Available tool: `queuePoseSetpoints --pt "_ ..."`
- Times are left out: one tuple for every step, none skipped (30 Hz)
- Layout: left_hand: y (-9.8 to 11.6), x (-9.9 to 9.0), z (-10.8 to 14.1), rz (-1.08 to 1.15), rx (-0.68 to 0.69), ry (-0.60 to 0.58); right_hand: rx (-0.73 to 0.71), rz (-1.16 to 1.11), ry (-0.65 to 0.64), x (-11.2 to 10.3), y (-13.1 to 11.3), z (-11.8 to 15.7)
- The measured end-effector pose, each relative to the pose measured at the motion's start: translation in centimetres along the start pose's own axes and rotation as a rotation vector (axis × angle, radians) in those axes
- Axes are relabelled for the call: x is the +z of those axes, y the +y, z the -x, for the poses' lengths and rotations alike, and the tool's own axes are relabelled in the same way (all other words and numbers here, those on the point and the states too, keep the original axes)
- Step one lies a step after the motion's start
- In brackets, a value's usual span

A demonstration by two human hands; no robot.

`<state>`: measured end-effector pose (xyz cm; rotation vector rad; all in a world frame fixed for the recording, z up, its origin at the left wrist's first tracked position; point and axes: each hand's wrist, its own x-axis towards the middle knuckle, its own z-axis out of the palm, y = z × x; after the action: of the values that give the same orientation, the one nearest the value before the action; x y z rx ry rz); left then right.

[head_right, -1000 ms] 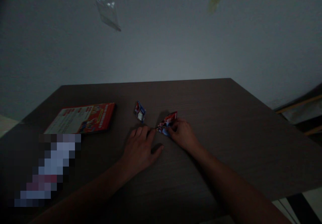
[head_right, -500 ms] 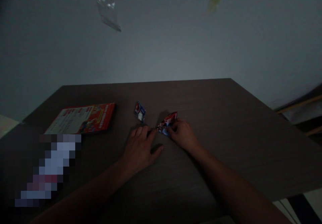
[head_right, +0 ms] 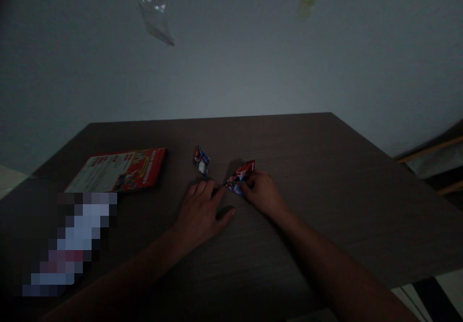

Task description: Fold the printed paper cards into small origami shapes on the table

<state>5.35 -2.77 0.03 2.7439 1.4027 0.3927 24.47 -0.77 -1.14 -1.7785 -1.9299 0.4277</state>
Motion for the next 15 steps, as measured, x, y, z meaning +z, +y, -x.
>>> queuePoseSetpoints --pt "0.0 0.0 0.0 0.001 0.003 -0.002 0.001 -0.005 0.0 0.0 0.0 0.0" --pt "-0.1 0.0 0.0 0.0 0.008 -0.004 0.002 -0.01 -0.001 0.0 0.0 0.0" --pt "-0.1 0.0 0.0 -0.002 0.012 -0.005 0.007 -0.014 -0.005 0.1 0.0 0.0" --pt "-0.1 0.1 0.0 -0.004 0.016 -0.007 0.013 -0.015 -0.007 0.1 0.1 0.0" --pt "-0.1 0.2 0.1 -0.005 0.021 -0.01 0.02 -0.016 -0.008 0.1 0.1 0.0" --pt "0.0 0.3 0.1 -0.005 0.026 -0.012 0.023 -0.015 -0.007 0.2 0.1 0.0" --pt "0.0 0.4 0.1 -0.004 0.031 -0.012 0.022 -0.014 -0.004 0.2 0.2 0.0" --pt "0.0 0.5 0.2 -0.004 0.036 -0.01 0.018 -0.013 0.0 0.2 0.2 0.0" --pt "0.1 0.7 0.2 -0.006 0.042 -0.007 0.013 -0.01 0.004 0.2 0.2 0.0" --pt "0.1 0.8 0.2 -0.008 0.053 -0.004 0.008 -0.007 0.006 0.2 0.2 0.0" --pt "0.2 0.9 0.2 -0.01 0.064 -0.003 0.003 -0.004 0.005 0.2 0.2 -0.1" --pt "0.2 1.0 0.2 -0.011 0.076 -0.002 -0.001 -0.001 0.005 0.2 0.2 -0.1" --pt "0.2 1.0 0.2 -0.01 0.087 -0.005 -0.005 0.0 0.006 0.2 0.2 -0.1" --pt "0.2 1.1 0.2 -0.008 0.098 -0.008 -0.009 0.0 0.006 0.2 0.2 -0.1" --pt "0.2 1.1 0.2 -0.005 0.107 -0.011 -0.012 -0.001 0.008 0.2 0.2 -0.1"
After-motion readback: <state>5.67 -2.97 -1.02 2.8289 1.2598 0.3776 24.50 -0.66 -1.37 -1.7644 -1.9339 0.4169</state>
